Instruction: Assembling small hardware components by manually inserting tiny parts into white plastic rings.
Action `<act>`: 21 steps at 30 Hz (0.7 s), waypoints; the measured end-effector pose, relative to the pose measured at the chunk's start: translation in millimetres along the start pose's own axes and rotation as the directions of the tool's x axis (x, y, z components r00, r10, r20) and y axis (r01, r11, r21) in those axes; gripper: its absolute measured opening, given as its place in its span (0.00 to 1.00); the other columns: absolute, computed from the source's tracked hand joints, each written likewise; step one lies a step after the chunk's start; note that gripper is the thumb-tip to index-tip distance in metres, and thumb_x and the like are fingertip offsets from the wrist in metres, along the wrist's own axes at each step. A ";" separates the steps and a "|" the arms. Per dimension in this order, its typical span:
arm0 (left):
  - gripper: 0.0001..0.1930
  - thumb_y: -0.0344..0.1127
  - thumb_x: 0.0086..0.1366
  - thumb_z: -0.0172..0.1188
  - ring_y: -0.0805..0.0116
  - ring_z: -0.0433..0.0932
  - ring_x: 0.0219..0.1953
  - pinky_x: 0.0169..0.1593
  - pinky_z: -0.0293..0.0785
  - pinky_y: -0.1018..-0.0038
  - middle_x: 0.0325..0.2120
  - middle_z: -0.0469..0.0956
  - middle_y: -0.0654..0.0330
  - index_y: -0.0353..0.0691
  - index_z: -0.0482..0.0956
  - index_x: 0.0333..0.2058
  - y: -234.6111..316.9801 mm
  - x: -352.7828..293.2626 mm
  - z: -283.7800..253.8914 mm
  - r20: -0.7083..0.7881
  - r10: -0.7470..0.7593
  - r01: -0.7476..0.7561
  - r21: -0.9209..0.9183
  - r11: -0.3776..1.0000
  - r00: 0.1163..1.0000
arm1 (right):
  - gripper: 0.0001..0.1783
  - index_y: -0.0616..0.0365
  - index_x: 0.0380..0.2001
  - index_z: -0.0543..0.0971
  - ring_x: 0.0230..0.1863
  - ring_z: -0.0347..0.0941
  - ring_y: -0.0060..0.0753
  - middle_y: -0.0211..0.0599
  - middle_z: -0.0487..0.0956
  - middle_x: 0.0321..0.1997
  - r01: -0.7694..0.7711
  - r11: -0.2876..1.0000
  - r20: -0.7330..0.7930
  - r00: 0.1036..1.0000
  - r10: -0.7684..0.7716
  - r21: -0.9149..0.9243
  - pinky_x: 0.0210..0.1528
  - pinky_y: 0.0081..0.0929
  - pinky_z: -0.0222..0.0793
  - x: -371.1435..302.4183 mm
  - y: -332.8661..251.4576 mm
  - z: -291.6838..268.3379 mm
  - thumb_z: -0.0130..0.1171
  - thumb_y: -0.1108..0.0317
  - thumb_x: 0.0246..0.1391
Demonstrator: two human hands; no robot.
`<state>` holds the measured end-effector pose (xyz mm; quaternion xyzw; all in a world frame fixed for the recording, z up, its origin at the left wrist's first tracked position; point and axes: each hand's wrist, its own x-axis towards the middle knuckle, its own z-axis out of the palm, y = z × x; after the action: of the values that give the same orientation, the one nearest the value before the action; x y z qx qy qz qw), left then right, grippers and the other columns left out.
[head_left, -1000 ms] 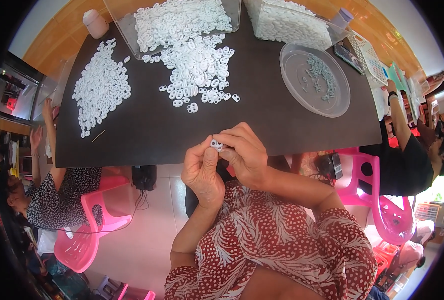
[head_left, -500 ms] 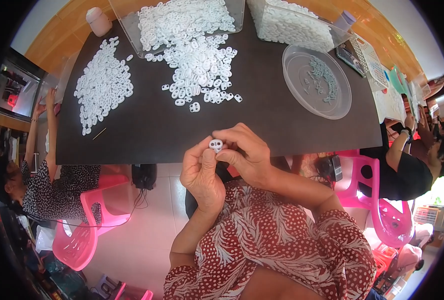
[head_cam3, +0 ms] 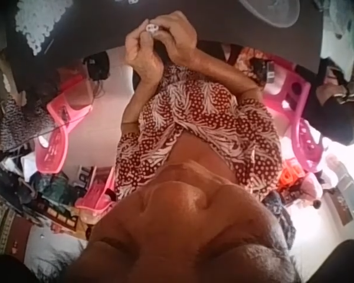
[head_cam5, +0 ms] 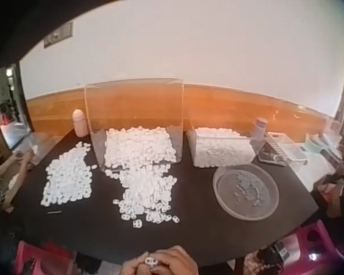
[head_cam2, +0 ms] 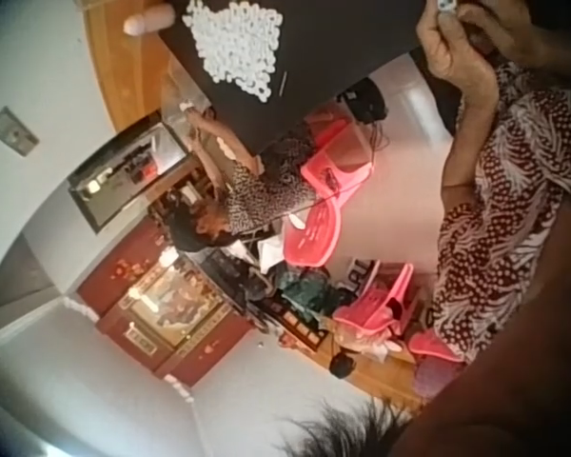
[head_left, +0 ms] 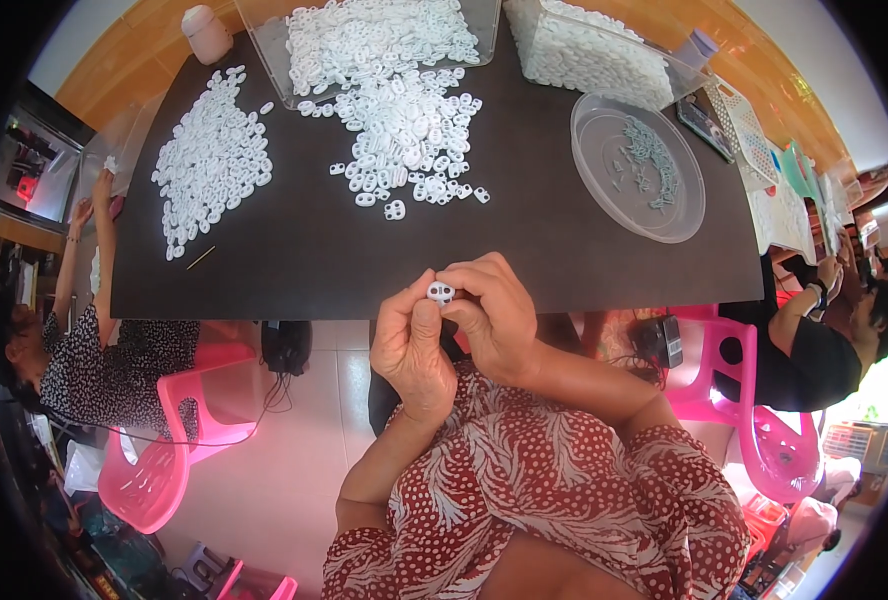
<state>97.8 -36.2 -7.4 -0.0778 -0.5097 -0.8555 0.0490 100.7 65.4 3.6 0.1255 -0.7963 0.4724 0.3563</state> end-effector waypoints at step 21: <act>0.11 0.36 0.69 0.48 0.80 0.70 0.36 0.41 0.70 0.81 0.34 0.73 0.63 0.33 0.72 0.41 -3.2 -6.6 3.3 -0.009 0.094 -0.092 0.102 0.990 0.996 | 0.13 0.65 0.39 0.70 0.30 0.69 0.39 0.45 0.74 0.34 0.145 0.989 -0.076 0.987 -0.141 0.044 0.31 0.30 0.67 -3.9 5.2 14.9 0.58 0.75 0.51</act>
<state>104.1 -31.7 -9.8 -0.0930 -0.5480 -0.8257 0.0963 94.0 55.0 -7.0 0.1739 -0.7599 0.4696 0.4145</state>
